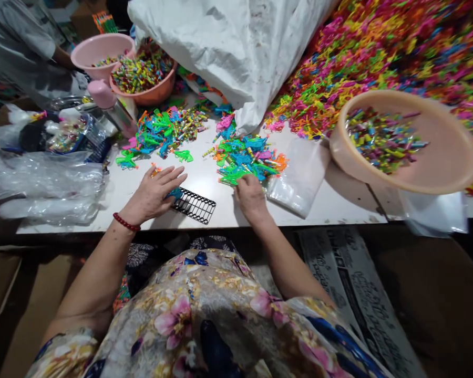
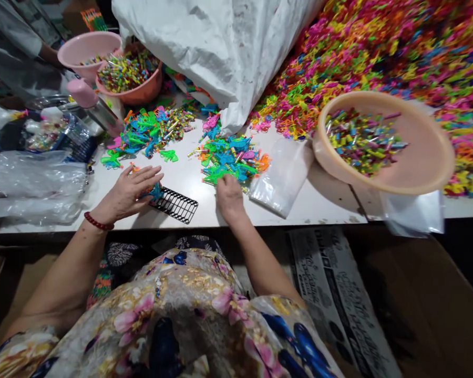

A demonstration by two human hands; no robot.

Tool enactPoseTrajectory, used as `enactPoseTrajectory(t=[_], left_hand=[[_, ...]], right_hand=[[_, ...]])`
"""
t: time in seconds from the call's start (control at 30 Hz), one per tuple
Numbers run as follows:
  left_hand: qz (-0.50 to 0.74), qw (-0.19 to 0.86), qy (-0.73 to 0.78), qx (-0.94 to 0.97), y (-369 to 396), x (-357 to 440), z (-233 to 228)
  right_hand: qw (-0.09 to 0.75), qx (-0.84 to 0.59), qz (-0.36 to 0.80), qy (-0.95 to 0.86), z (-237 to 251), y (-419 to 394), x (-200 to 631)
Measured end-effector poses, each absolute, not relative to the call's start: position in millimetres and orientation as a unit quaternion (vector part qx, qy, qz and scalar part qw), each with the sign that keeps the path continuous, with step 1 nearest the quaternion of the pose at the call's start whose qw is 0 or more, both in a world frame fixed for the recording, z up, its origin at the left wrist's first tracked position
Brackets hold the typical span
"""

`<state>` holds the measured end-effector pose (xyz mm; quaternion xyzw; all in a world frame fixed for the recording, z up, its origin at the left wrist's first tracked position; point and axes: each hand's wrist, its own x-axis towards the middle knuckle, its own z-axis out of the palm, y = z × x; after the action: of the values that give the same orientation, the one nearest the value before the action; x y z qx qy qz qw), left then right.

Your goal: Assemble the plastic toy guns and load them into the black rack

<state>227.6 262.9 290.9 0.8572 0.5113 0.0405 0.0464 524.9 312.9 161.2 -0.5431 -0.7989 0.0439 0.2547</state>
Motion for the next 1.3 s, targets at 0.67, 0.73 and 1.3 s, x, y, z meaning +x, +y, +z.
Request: enactPoseTrajectory(t=[0.67,0.73,1.3], left_hand=[[0.057,-0.021,0.630,0.775,270,250,266],[0.053,-0.022,0.628,0.776,270,247,266],[0.042,0.031,0.609,0.792,269,239,273]], right_hand=[[0.301,-0.471,0.166,-0.813,169,303,478],[0.335,-0.457,0.253,-0.784,169,301,464],[0.377,-0.378,0.589,-0.607,146,329,392]])
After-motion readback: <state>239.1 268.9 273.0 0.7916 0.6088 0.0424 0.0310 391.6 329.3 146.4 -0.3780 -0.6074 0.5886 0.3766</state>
